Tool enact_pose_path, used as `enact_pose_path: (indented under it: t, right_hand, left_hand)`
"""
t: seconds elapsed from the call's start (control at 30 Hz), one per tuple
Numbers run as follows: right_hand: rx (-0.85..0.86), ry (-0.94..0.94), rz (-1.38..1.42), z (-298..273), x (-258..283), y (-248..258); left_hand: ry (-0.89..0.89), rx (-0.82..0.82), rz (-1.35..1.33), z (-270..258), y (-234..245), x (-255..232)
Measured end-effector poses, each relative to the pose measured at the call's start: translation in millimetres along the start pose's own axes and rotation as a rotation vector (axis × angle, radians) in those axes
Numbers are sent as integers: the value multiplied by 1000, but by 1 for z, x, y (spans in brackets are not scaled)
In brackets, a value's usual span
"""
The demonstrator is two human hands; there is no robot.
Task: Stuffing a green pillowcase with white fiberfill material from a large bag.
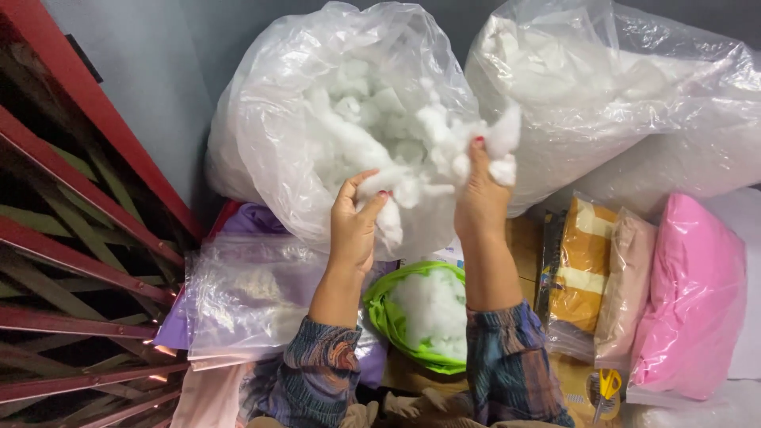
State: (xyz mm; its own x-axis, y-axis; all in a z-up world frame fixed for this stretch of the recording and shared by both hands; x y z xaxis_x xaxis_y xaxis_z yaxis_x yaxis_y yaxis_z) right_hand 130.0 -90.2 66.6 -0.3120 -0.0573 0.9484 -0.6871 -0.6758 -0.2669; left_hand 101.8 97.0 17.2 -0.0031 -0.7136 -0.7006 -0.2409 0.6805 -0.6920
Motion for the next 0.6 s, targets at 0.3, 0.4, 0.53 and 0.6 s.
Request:
enact_pose_path:
  t: [0.3, 0.4, 0.53, 0.6]
  right_hand:
    - [-72, -341, 167, -2, -2, 110]
    - [-129, -440, 126, -33, -11, 134]
    - [-154, -503, 120, -45, -57, 194]
    - [-161, -557, 102, -54, -68, 208]
  left_hand:
    - [-31, 27, -69, 1, -4, -6]
    - [-115, 56, -16, -2, -8, -11]
    - [-625, 49, 507, -16, -16, -37]
    - [-952, -2, 746, -24, -21, -43]
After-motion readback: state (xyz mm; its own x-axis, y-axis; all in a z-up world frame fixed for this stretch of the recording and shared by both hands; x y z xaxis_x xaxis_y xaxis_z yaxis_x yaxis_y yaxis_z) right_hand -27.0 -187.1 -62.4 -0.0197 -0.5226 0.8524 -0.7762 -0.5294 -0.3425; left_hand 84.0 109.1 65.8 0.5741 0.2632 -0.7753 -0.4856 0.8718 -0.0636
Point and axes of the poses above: each hand's wrist, its own z-axis towards the middle knuckle, its own y-axis out of the back of the hand, x = y × z, the point moved 3 cm from there along z, towards the middle knuckle, and after that the axes turned 8 degrees about -x, right-handed, at the moved point
